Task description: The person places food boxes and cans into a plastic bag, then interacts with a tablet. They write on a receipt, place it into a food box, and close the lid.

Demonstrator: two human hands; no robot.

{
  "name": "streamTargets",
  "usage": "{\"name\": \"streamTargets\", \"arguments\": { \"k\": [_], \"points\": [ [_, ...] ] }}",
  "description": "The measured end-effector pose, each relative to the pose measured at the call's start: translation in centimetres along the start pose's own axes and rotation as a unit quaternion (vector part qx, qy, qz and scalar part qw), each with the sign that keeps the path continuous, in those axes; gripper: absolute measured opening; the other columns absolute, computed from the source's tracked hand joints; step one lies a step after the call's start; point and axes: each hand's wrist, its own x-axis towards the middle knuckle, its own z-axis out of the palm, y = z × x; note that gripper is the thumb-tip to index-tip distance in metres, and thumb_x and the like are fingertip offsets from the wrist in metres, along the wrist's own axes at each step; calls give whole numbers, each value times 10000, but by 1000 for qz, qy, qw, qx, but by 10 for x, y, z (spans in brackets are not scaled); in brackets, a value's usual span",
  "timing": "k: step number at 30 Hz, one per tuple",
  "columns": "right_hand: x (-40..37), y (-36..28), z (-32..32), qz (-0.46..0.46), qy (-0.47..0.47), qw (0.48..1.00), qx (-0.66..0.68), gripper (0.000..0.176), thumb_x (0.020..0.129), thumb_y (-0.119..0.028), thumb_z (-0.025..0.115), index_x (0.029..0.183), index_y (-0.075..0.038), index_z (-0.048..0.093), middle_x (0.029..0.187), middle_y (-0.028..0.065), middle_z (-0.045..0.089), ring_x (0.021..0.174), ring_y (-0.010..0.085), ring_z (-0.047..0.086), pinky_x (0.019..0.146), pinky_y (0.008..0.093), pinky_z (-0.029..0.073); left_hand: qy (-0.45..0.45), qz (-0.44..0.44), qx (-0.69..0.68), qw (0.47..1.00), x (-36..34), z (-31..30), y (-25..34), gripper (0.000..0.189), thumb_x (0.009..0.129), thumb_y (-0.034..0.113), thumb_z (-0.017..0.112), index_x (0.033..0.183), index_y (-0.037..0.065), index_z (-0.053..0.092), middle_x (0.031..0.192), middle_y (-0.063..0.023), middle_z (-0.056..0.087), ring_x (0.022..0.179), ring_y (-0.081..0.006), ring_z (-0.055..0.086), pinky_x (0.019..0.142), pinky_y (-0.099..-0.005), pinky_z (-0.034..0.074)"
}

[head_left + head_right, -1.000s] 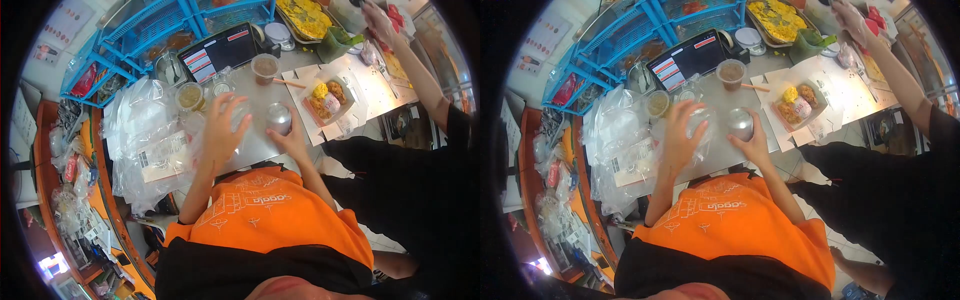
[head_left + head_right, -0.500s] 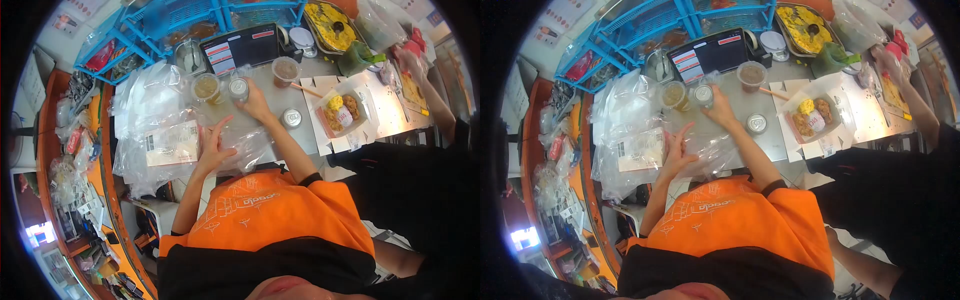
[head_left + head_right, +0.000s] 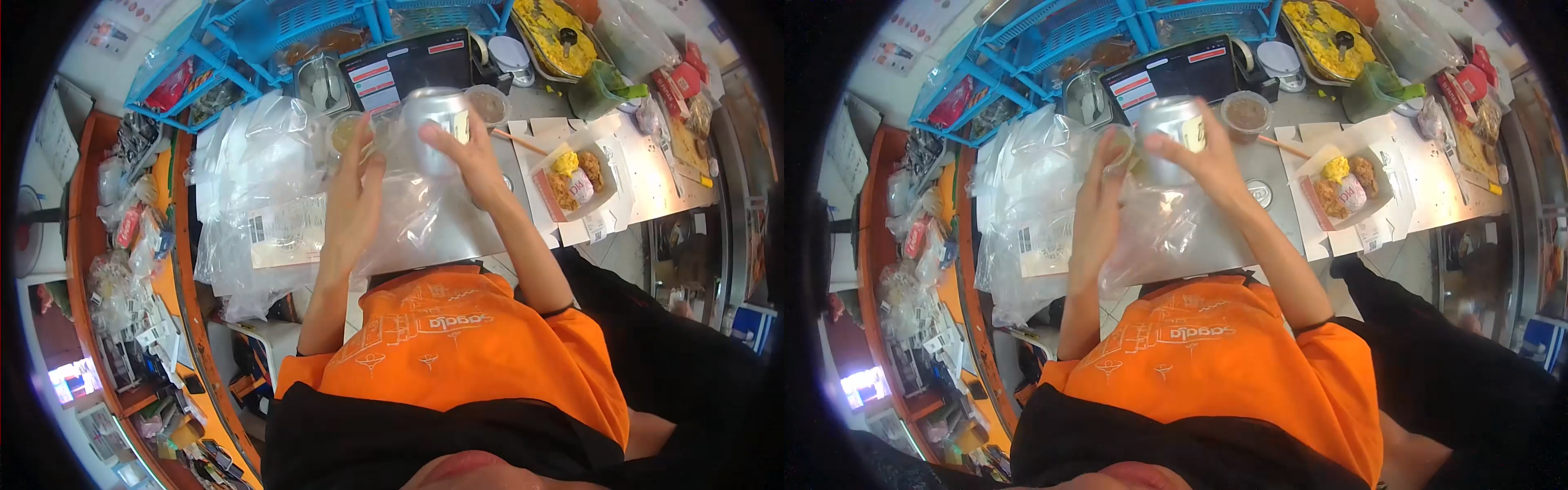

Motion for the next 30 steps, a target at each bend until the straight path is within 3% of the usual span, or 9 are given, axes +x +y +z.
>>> {"name": "streamTargets", "arguments": {
  "k": [4, 10, 13, 15, 17, 22, 24, 26, 30],
  "points": [
    [-28, -10, -8, 42, -88, 994, -41, 767, 707, -232, 834, 1304, -14, 404, 1098, 144, 624, 971, 217, 634, 815, 337, 519, -155, -51, -273, 948, 0, 16, 30, 669, 887, 277, 518, 1518, 186, 314, 1411, -59, 461, 1223, -189, 525, 938, -314, 478],
    [-46, -15, -5, 26, -30, 977, -209, 806, 687, -201, 798, 1305, 12, 325, 1021, 236, 628, 903, 300, 665, 764, 386, 526, -203, -58, -310, 927, 6, 32, 17, 619, 868, 232, 499, 1459, 90, 382, 1348, -90, 493, 1197, -175, 525, 979, -309, 447],
    [-46, -7, -7, 21, -22, 974, -225, 737, 713, -126, 761, 1305, -31, 332, 1037, 139, 589, 902, 175, 625, 730, 307, 532, -213, -66, -316, 922, 11, 36, 9, 613, 859, 213, 483, 1450, 80, 390, 1341, -97, 501, 1204, -179, 518, 992, -318, 438],
    [-47, -4, -7, 34, -24, 976, -216, 737, 708, -124, 762, 1303, -29, 336, 1045, 140, 586, 914, 179, 624, 736, 306, 530, -213, -59, -317, 922, 13, 36, 0, 610, 856, 206, 473, 1447, 81, 392, 1338, -97, 505, 1209, -180, 515, 996, -321, 433],
    [-47, 2, -8, 44, -24, 977, -208, 738, 704, -121, 763, 1301, -26, 340, 1053, 140, 583, 926, 184, 622, 743, 305, 528, -231, -48, -308, 922, 15, 36, -9, 581, 876, 142, 419, 1448, 73, 348, 1235, -80, 526, 1027, -126, 565, 785, -240, 511],
    [-43, 16, -17, 34, -42, 984, -169, 815, 679, -192, 789, 1314, 32, 330, 1081, 220, 613, 947, 273, 656, 774, 354, 539, -237, -43, -308, 921, 23, 42, -28, 592, 849, 106, 423, 1438, 81, 375, 1251, -86, 520, 1048, -156, 546, 826, -287, 500],
    [-45, 19, -23, 43, -40, 982, -178, 767, 732, -213, 788, 1321, -3, 344, 1085, 150, 585, 955, 200, 617, 740, 294, 528, -251, -77, -295, 919, 25, 36, -24, 595, 842, 86, 437, 1435, 87, 384, 1264, -96, 521, 1062, -187, 548, 854, -308, 494],
    [-44, 15, -30, 129, -35, 976, -171, 851, 754, -292, 815, 1373, 8, 314, 1092, 153, 589, 918, 196, 629, 682, 283, 539, -19, 204, 126, 971, 26, 26, -7, 509, 836, 95, 581, 1338, 167, 549, 1296, -80, 526, 1128, -254, 531, 905, -336, 479],
    [-47, -10, -38, 181, -57, 966, -177, 930, 757, -353, 828, 1408, 25, 282, 1096, 152, 597, 871, 188, 643, 607, 273, 540, -16, 331, 233, 914, 23, 9, 14, 439, 747, 82, 755, 1124, 304, 725, 1378, -36, 532, 1295, -254, 447, 968, -361, 455]
  ]
}}
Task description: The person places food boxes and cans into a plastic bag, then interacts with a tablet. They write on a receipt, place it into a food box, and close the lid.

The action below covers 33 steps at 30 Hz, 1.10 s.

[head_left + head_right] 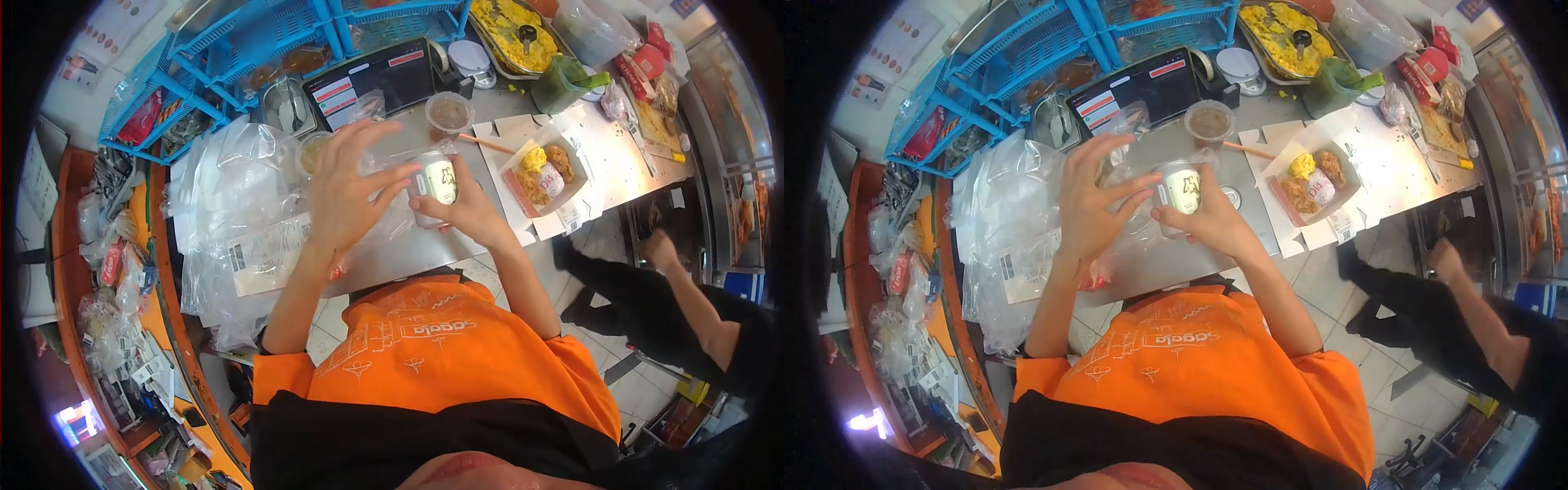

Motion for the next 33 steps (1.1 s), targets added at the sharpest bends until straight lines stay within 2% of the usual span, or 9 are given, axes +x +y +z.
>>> {"name": "streamTargets", "arguments": {
  "k": [2, 5, 8, 17, 19, 21, 24, 26, 33],
  "points": [
    [-2, 0, -4, -10, -6, 1000, -10, 913, 763, -342, 824, 1403, 29, 290, 1070, 141, 610, 839, 173, 648, 561, 264, 528, 45, 175, 111, 977, 5, 4, -8, 283, 689, 206, 808, 937, 339, 775, 1357, 27, 565, 1325, -251, 421, 1071, -448, 368],
    [-5, 5, -9, 11, -20, 1000, -20, 924, 760, -374, 815, 1405, 34, 293, 1036, 141, 618, 838, 169, 649, 552, 256, 522, 47, 242, 122, 961, 7, 5, -8, 285, 699, 212, 799, 948, 346, 763, 1340, 80, 580, 1345, -243, 408, 1144, -545, 248],
    [-12, -3, -14, 25, -29, 998, -57, 879, 737, -394, 802, 1285, 104, 328, 999, 186, 630, 764, 204, 676, 500, 272, 525, 11, 283, 140, 949, 13, 5, -7, 244, 689, 226, 807, 890, 352, 749, 1351, 116, 569, 1356, -230, 401, 1155, -613, 206],
    [-25, 24, -14, 61, -66, 996, 18, 872, 748, -400, 790, 1293, 97, 325, 1039, 200, 625, 827, 236, 706, 547, 301, 584, -89, 360, 113, 922, 22, 12, 1, 197, 709, 172, 802, 854, 236, 684, 1289, 144, 593, 1373, -185, 400, 1166, -687, 164],
    [-26, 31, -14, 56, -71, 995, 35, 866, 753, -395, 787, 1296, 96, 324, 1043, 198, 624, 833, 239, 709, 550, 306, 588, -112, 361, 104, 920, 22, 16, -1, 208, 702, 171, 788, 871, 223, 679, 1321, 144, 559, 1380, -154, 380, 1170, -689, 156],
    [-28, 34, -15, 90, -123, 987, 47, 902, 803, -440, 753, 1440, -21, 270, 1159, 174, 560, 957, 227, 651, 563, 290, 595, -133, 361, 97, 918, 23, 22, -2, 222, 694, 169, 775, 888, 210, 674, 1353, 144, 524, 1387, -123, 361, 1174, -690, 148],
    [-33, 31, -13, 78, -133, 984, 91, 812, 793, -377, 757, 1294, 88, 319, 1135, 214, 581, 862, 260, 716, 558, 318, 600, -151, 374, 79, 912, 22, 27, -3, 331, 661, 159, 783, 968, 195, 665, 1364, 132, 497, 1382, -100, 354, 1194, -654, 140],
    [-34, 36, -12, 77, -142, 982, 103, 803, 800, -377, 751, 1293, 86, 318, 1146, 214, 573, 864, 264, 716, 562, 317, 601, -196, 414, 105, 883, 21, 25, -3, 427, 649, 156, 779, 1048, 191, 632, 1378, 113, 491, 1362, -75, 371, 1188, -605, 204],
    [-26, 49, -11, 61, -124, 973, 185, 770, 823, -388, 733, 1301, 63, 332, 1143, 191, 575, 861, 236, 694, 547, 306, 590, -169, 382, 72, 906, -8, 29, -13, 347, 681, 199, 774, 1007, 222, 657, 1377, 77, 507, 1340, -93, 404, 1102, -500, 309]
  ]
}}
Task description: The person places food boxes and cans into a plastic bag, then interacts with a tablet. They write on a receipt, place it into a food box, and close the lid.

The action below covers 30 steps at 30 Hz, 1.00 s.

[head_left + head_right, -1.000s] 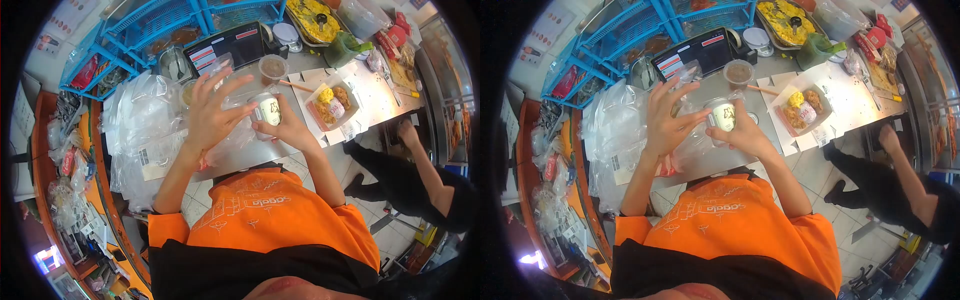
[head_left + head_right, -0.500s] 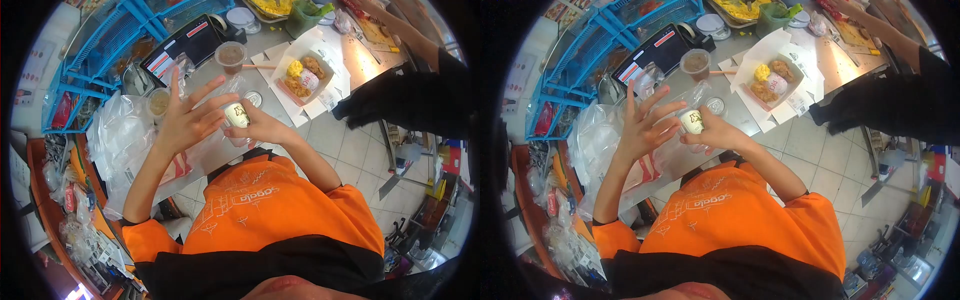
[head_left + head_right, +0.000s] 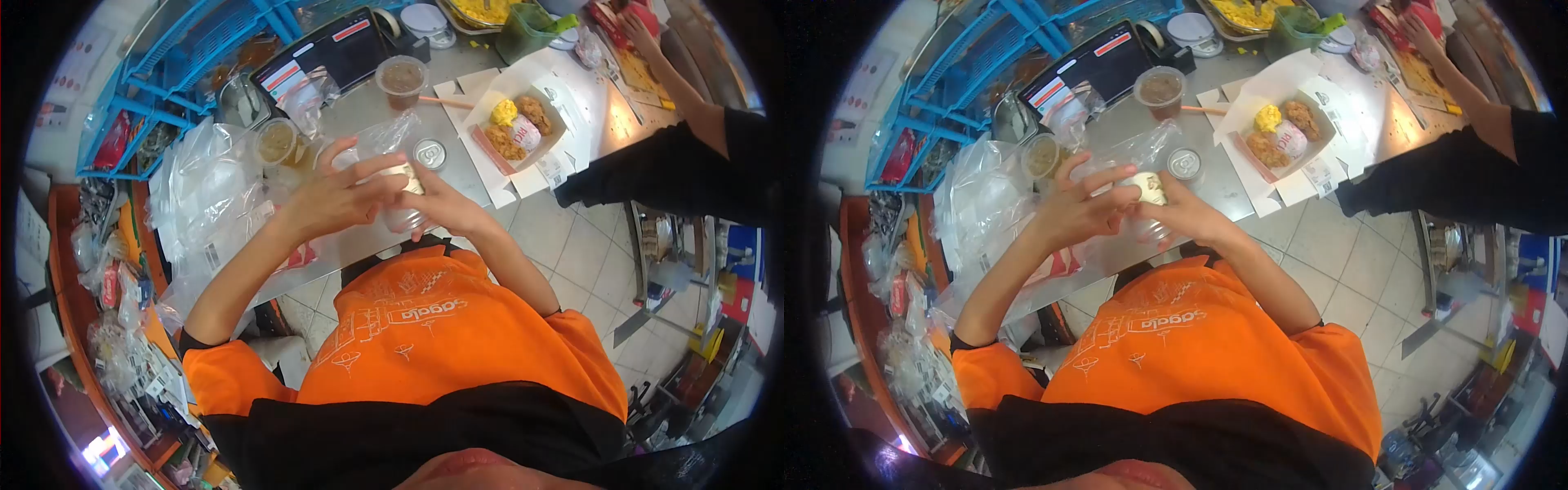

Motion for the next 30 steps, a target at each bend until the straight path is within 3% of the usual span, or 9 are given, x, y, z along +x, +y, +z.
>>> {"name": "streamTargets", "arguments": {
  "k": [3, 5, 8, 9, 10, 15, 17, 20, 30],
  "points": [
    [-10, -21, -2, 5, 41, 998, -51, 775, 826, -385, 734, 1319, 55, 329, 1131, 183, 579, 861, 219, 681, 528, 294, 576, 21, -95, 37, 995, -7, -10, 18, 294, 696, 229, 784, 969, 262, 680, 1374, 85, 521, 1342, -119, 407, 1113, -504, 251],
    [-14, -24, -3, 15, 34, 996, -83, 821, 847, -386, 724, 1424, 6, 290, 1127, 152, 574, 883, 189, 655, 534, 276, 572, 120, -209, 50, 969, 4, -20, 29, 238, 721, 249, 776, 941, 304, 704, 1351, 116, 556, 1342, -139, 414, 1118, -505, 188],
    [-18, -29, 1, 14, 13, 992, -127, 845, 850, -374, 731, 1438, 18, 267, 1120, 156, 575, 889, 189, 653, 531, 275, 572, 150, -188, 108, 965, 12, -19, 32, 162, 737, 260, 760, 880, 327, 721, 1317, 151, 585, 1361, -156, 406, 1112, -536, 148],
    [-19, -27, 1, 14, 11, 992, -128, 810, 837, -375, 742, 1368, 42, 295, 1088, 162, 582, 861, 194, 662, 516, 274, 565, 150, -193, 113, 963, 11, -19, 34, 162, 737, 260, 760, 880, 327, 721, 1317, 151, 585, 1361, -156, 406, 1112, -536, 148],
    [-20, -24, 2, 15, 10, 991, -129, 778, 824, -376, 753, 1298, 65, 322, 1057, 167, 589, 833, 199, 672, 500, 273, 558, 134, -194, 100, 967, 9, -17, 36, 131, 745, 268, 750, 855, 333, 722, 1300, 161, 596, 1367, -153, 404, 1108, -548, 141],
    [-23, 1, 2, 10, -18, 990, -143, 744, 839, -370, 747, 1295, 46, 331, 1044, 157, 594, 845, 192, 663, 499, 281, 561, 78, -188, 84, 975, -5, -12, 42, 134, 730, 300, 781, 834, 350, 714, 1293, 174, 581, 1378, -198, 386, 1118, -560, 91],
    [-25, 0, 5, 76, -34, 989, -122, 743, 841, -364, 750, 1305, 38, 332, 1051, 156, 591, 846, 196, 661, 508, 288, 570, 15, -190, 24, 981, -7, -10, 42, 110, 750, 271, 768, 783, 291, 665, 1294, 180, 578, 1390, -179, 381, 1114, -579, 81],
    [-24, 0, 13, 104, -72, 986, -108, 743, 846, -349, 748, 1315, 46, 329, 1058, 156, 586, 861, 202, 659, 521, 294, 579, 6, -185, 13, 983, -17, 1, 43, 125, 769, 252, 751, 760, 261, 627, 1298, 190, 573, 1384, -168, 391, 1111, -591, 72],
    [-12, -4, 14, 117, -90, 979, -141, 762, 845, -353, 744, 1315, 86, 334, 1057, 164, 584, 910, 210, 644, 570, 300, 586, 22, -207, 2, 978, -31, -15, 43, 95, 824, 318, 739, 909, 295, 705, 1309, 212, 585, 1366, -138, 417, 1090, -604, 74]
  ]
}}
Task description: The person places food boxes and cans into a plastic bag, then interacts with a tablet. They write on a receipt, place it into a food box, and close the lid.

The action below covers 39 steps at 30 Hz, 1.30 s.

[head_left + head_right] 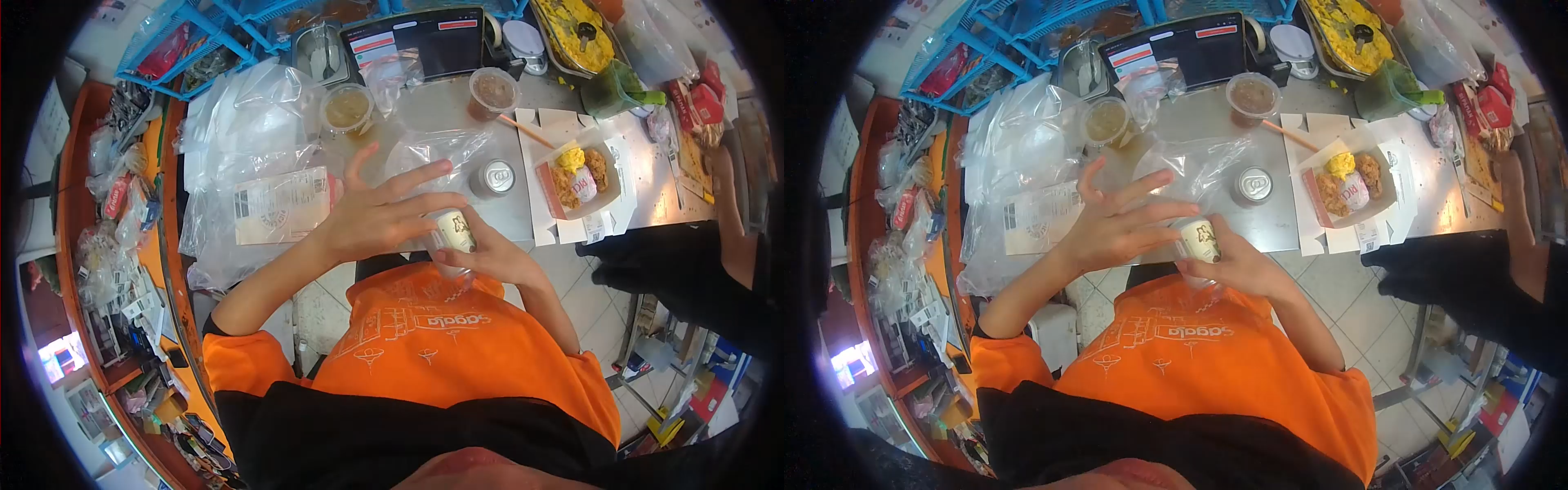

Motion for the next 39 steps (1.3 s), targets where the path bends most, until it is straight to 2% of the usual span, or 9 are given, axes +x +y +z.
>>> {"name": "streamTargets", "arguments": {
  "k": [9, 11, 24, 27, 30, 34, 36, 38, 39],
  "points": [
    [8, 7, 4, -46, -4, 998, -32, 750, 850, -392, 737, 1307, 86, 382, 1061, 167, 592, 943, 210, 623, 658, 303, 562, -43, -21, -46, 998, 1, -4, 0, 272, 788, 325, 768, 1049, 293, 698, 1272, 210, 603, 1345, -99, 435, 1081, -616, 75],
    [6, 2, 3, 1, -16, 1000, 7, 739, 850, -391, 737, 1295, 87, 391, 1061, 164, 593, 933, 207, 632, 638, 303, 572, -52, -22, -35, 998, 1, -4, -1, 604, 770, 228, 757, 1327, 343, 552, 1493, 65, 432, 1342, -32, 389, 1079, -659, 146],
    [30, 33, 11, -60, 10, 994, 86, 661, 882, -342, 715, 1294, 51, 380, 1067, 146, 583, 896, 196, 651, 596, 278, 553, 18, 47, 53, 997, -14, 29, -4, 469, 757, 271, 709, 1200, 263, 556, 1349, 99, 510, 1296, -11, 376, 1057, -456, 331],
    [32, 34, 14, -42, 43, 987, 149, 652, 901, -312, 697, 1353, 10, 355, 1130, 133, 568, 984, 196, 631, 689, 296, 560, 33, -20, 57, 998, -29, 25, 12, 362, 727, 264, 725, 1070, 234, 612, 1271, 77, 547, 1264, -41, 422, 1021, -473, 354],
    [28, 33, 10, -85, 71, 988, 104, 662, 906, -280, 692, 1399, -18, 335, 1191, 122, 544, 1089, 196, 578, 811, 310, 532, -100, -173, -65, 978, -77, -20, 22, 147, 750, 246, 736, 837, 170, 645, 1189, 17, 582, 1134, -131, 547, 918, -417, 434],
    [12, 25, -5, -70, 85, 979, 170, 717, 888, -277, 713, 1419, -2, 317, 1242, 131, 524, 1159, 202, 523, 924, 322, 472, -376, -432, -140, 808, -146, -35, 55, 161, 818, 265, 744, 890, 130, 694, 1077, -69, 631, 932, -240, 656, 748, -360, 511],
    [12, 14, -4, -83, 84, 987, 107, 728, 883, -282, 718, 1421, 1, 317, 1253, 137, 521, 1160, 204, 519, 942, 323, 460, -159, -626, -251, 721, -128, -35, 62, 215, 826, 218, 759, 1012, 120, 715, 995, -90, 656, 848, -258, 673, 705, -342, 529],
    [19, 3, 9, -84, 40, 993, 72, 769, 874, -342, 736, 1421, 2, 318, 1274, 143, 512, 1185, 211, 506, 973, 321, 439, 116, -362, -225, 897, -75, -25, 62, 282, 793, 119, 777, 1069, 124, 717, 994, -77, 658, 847, -222, 669, 699, -315, 534],
    [21, 5, 14, -85, 40, 993, 73, 769, 874, -342, 736, 1421, 2, 318, 1274, 143, 512, 1185, 211, 506, 973, 321, 439, 117, -328, -218, 911, -53, -16, 62, 290, 778, 87, 782, 1059, 116, 719, 1006, -70, 652, 821, -205, 663, 684, -315, 535]
  ]
}}
